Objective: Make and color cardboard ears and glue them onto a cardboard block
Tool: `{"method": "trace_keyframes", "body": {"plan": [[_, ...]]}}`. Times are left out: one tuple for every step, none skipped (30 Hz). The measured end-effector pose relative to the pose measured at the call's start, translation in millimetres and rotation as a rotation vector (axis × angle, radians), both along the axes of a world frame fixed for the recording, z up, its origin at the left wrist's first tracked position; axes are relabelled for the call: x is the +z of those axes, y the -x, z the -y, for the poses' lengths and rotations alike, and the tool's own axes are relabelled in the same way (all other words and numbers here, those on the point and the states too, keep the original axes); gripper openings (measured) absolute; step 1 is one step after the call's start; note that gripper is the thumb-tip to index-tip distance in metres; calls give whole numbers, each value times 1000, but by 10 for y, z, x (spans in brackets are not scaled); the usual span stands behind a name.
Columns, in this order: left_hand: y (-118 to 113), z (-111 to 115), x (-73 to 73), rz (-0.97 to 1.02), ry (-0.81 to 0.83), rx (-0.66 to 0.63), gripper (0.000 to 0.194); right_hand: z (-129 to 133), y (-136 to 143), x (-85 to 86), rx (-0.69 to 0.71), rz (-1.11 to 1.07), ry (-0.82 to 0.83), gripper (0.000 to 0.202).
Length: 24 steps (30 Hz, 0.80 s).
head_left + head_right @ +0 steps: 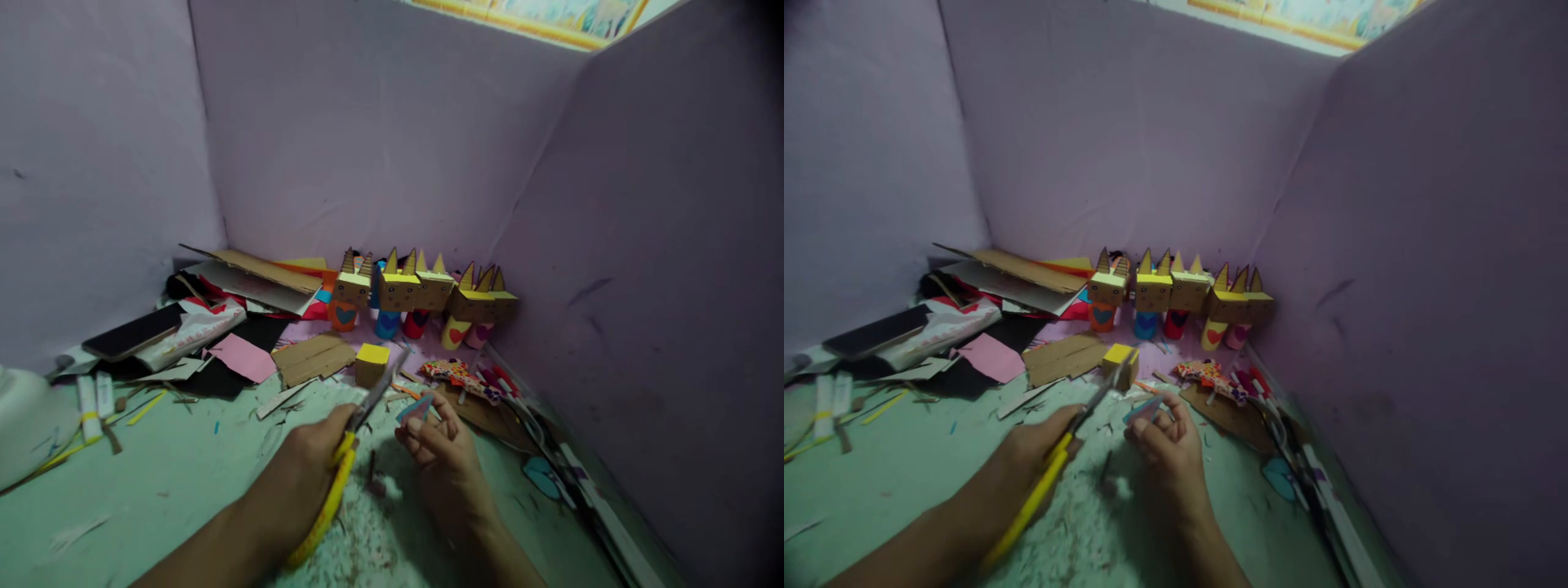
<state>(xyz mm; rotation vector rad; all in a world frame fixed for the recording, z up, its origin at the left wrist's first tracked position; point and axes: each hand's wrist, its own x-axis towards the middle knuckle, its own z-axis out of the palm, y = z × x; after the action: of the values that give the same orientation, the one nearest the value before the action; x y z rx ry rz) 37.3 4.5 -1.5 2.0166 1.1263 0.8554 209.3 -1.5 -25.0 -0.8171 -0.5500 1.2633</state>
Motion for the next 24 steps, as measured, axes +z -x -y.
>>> {"method": "trace_keyframes", "body": {"plan": [[20,-42,28,3,20,46,22,-5,3,8,2,-22,23,44],[38,-82,46,10,35,100,22,-8,6,15,11,-34,37,43],[51,-116,55,26,52,149,22,-9,11,19,25,-37,44,41],[57,-142,54,62,76,184,23,-8,15,19,39,-31,44,39],[55,-157,45,108,111,197,24,-5,19,14,53,-19,44,37],[45,-161,32,159,159,194,25,-1,21,5,65,-2,43,35],[27,-155,16,207,215,185,26,3,23,-6,81,17,43,34],[5,-141,0,250,267,176,28,9,23,-18,102,38,42,34],[-20,-121,-13,283,311,168,28,14,23,-28,132,61,44,35],[-45,-100,-24,308,341,161,29,21,23,-34,169,88,51,38],[-68,-81,-32,323,357,151,30,27,25,-35,210,117,65,41],[-87,-65,-38,327,361,135,31,35,28,-31,254,144,83,45],[-101,-53,-42,328,355,124,32,43,33,-23,296,173,102,48],[-111,-47,-45,329,343,114,33,51,42,-13,334,202,115,50],[-116,-43,-46,329,334,109,36,59,54,-6,365,229,122,52],[-118,-42,-45,334,333,108,38,68,68,-3,394,255,123,53],[-117,-42,-42,343,340,107,39,76,84,-7,424,278,123,54],[-116,-41,-37,354,352,105,41,84,102,-16,447,298,120,56],[-113,-39,-32,365,365,100,41,92,118,-30,460,310,115,58],[-111,-36,-25,372,376,89,41,98,133,-45,464,317,105,59],[-109,-33,-18,376,381,80,41,103,143,-57,462,324,96,60],[-108,-30,-12,375,381,72,40,106,148,-62,452,336,87,60],[-107,-29,-6,370,378,72,40,107,147,-59,439,353,83,59],[-107,-28,0,367,377,76,39,106,140,-48,424,372,85,58]]}}
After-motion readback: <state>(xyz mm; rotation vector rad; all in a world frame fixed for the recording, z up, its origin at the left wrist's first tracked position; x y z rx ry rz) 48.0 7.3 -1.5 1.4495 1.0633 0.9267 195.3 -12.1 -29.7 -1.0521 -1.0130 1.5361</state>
